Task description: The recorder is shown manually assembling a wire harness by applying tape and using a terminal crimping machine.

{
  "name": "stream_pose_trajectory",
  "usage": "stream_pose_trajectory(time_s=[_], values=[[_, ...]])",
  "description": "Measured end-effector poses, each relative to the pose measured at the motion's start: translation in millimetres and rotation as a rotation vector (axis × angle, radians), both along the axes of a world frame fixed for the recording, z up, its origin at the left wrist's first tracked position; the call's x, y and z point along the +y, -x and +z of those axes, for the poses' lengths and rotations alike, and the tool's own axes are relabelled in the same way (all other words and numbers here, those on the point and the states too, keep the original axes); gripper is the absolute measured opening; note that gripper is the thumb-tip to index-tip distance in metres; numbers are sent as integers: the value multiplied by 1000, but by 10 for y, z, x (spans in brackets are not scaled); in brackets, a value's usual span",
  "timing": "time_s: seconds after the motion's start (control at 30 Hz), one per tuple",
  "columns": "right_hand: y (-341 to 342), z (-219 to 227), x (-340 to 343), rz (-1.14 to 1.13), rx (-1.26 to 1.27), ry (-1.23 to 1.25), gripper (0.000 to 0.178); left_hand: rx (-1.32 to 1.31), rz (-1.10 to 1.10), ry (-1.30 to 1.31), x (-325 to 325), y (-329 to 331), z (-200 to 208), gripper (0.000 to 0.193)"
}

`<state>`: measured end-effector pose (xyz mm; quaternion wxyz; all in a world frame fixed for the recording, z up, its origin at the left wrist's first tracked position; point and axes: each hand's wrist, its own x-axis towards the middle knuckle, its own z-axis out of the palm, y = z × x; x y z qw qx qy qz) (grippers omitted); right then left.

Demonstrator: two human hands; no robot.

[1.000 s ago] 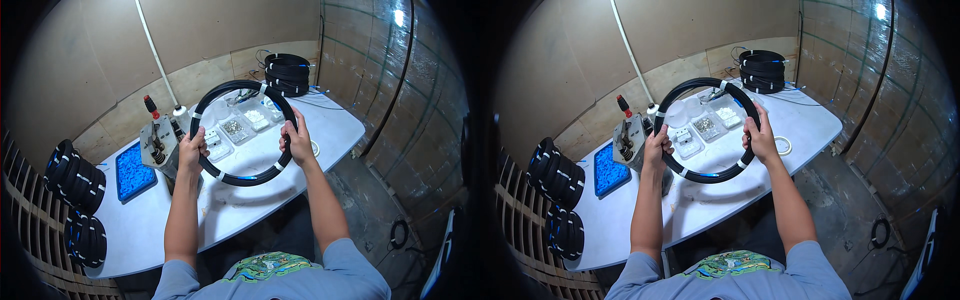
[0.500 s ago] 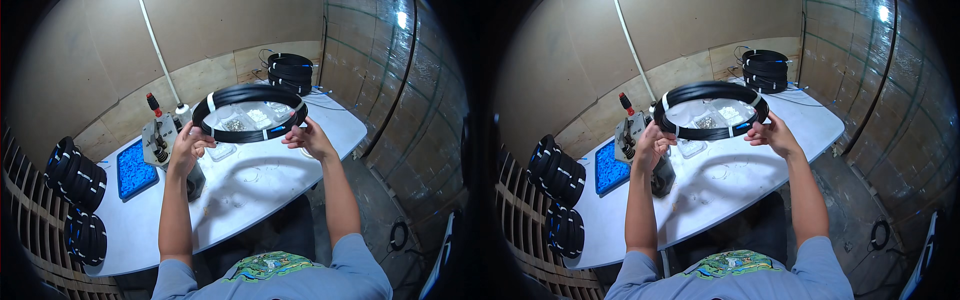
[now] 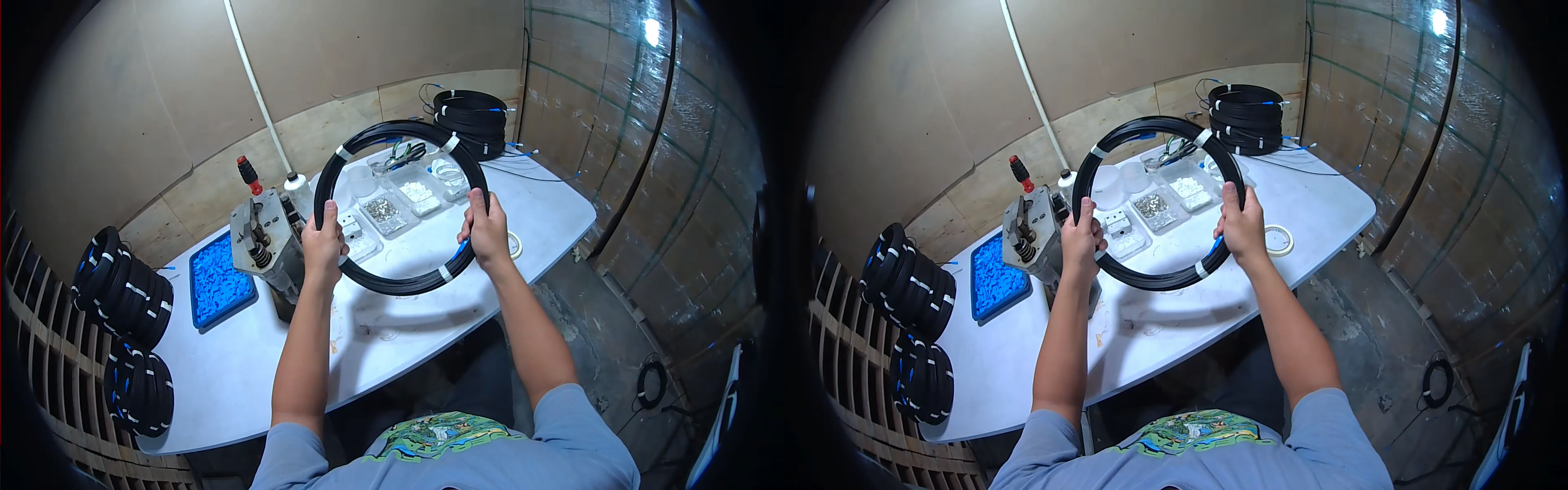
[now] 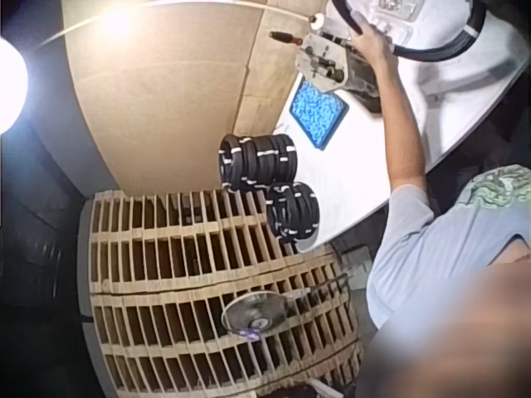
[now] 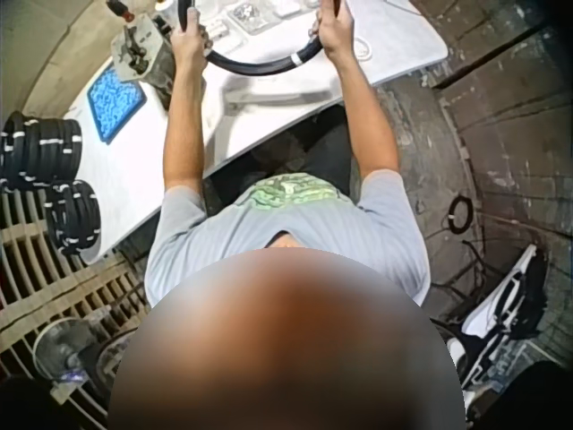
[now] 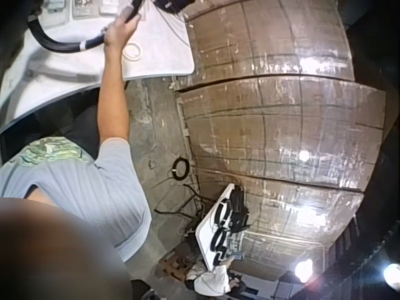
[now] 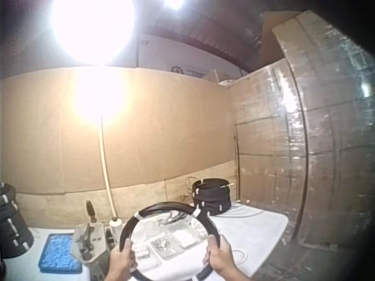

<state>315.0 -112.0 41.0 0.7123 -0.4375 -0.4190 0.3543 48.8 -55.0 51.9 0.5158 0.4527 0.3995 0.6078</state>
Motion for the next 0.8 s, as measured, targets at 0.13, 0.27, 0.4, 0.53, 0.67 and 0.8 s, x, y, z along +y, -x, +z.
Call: stream_pose_trajectory(time_s=[0.13,0.27,0.4,0.53,0.67,0.8], values=[[60,-7,-44,-26,-15,56,47,25,-19,49,7,13,-49,39],[29,-66,-6,-23,-15,59,47,52,-18,29,-15,10,-26,39],[18,-68,5,46,36,39,45,77,-10,18,-50,44,13,38],[-115,44,33,151,44,38,43,33,-121,-18,-61,172,57,38],[-387,379,-7,322,-194,39,47,211,-276,-208,-67,249,320,41],[-358,788,-69,314,-565,119,45,630,-346,-225,-237,61,552,40]])
